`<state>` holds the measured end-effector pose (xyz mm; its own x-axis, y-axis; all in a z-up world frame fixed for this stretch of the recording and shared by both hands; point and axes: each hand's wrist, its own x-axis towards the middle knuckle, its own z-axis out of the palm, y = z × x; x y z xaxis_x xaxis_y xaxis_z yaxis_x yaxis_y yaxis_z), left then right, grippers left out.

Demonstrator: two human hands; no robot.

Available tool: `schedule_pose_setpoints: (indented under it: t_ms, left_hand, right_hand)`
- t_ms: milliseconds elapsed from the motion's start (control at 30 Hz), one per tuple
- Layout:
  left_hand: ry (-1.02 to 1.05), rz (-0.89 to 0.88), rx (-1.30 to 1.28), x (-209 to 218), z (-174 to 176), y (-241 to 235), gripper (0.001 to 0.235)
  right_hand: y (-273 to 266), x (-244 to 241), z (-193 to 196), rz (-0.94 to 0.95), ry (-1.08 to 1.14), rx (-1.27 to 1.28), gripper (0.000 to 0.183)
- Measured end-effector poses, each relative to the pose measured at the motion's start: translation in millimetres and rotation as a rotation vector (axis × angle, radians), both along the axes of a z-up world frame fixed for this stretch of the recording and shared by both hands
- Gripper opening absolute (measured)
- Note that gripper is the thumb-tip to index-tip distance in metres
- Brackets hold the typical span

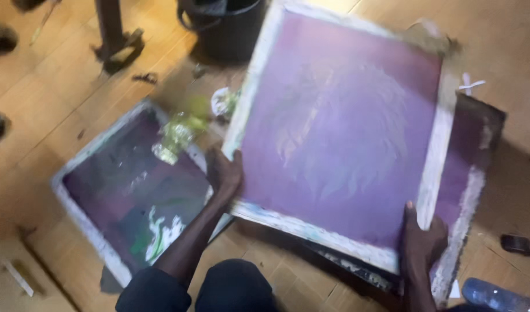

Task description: The person pours water onto a purple screen and scrubs it with a white sponge. They repeatedly wipe the surface in circular motions, spreading the liquid across the screen.

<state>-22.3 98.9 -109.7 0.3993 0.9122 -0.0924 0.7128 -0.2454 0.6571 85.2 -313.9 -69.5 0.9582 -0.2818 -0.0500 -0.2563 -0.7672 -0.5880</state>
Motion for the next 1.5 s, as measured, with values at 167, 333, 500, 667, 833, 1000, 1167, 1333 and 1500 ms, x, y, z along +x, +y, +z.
schedule_pose_setpoints:
  t_ms: [167, 333, 500, 667, 833, 1000, 1167, 1333, 1500]
  left_hand:
    - [-0.022, -0.542, 0.088, 50, -41, -40, 0.062]
    - [0.420, -1.044, 0.292, 55, -36, -82, 0.072]
    - [0.652, -0.994, -0.004, 50, 36, -101, 0.085]
    - [0.416, -0.668, -0.237, 73, 15, -105, 0.081]
    - [0.251, -0.566, -0.259, 76, -18, -111, 0.080]
    - [0.353, -0.638, -0.421, 40, -7, -110, 0.105]
    - [0.417, -0.650, -0.394, 52, 8, -109, 0.080]
    - [0.357, -0.592, -0.333, 72, 3, -113, 0.090]
    - [0.226, -0.556, -0.307, 95, 26, -119, 0.089]
  right_hand:
    - [-43, -15, 25, -0.200, 0.089, -0.170, 0.067]
    - [-113, -28, -26, -0.176, 0.020, -0.375, 0.075]
    - [-106, -30, -27, -0.233, 0.179, -0.255, 0.071]
    - [-87, -29, -5, -0.232, 0.190, -0.248, 0.073]
    - [-100, -26, -22, -0.311, 0.215, -0.253, 0.073]
    - [-119, -34, -15, -0.203, 0.302, -0.280, 0.089]
    - [-111, -30, -20, -0.242, 0.287, -0.304, 0.081]
    - [-110, -29, -8, -0.250, 0.334, -0.274, 0.072]
    - [-108, -11, -7, -0.270, 0.293, -0.213, 0.069]
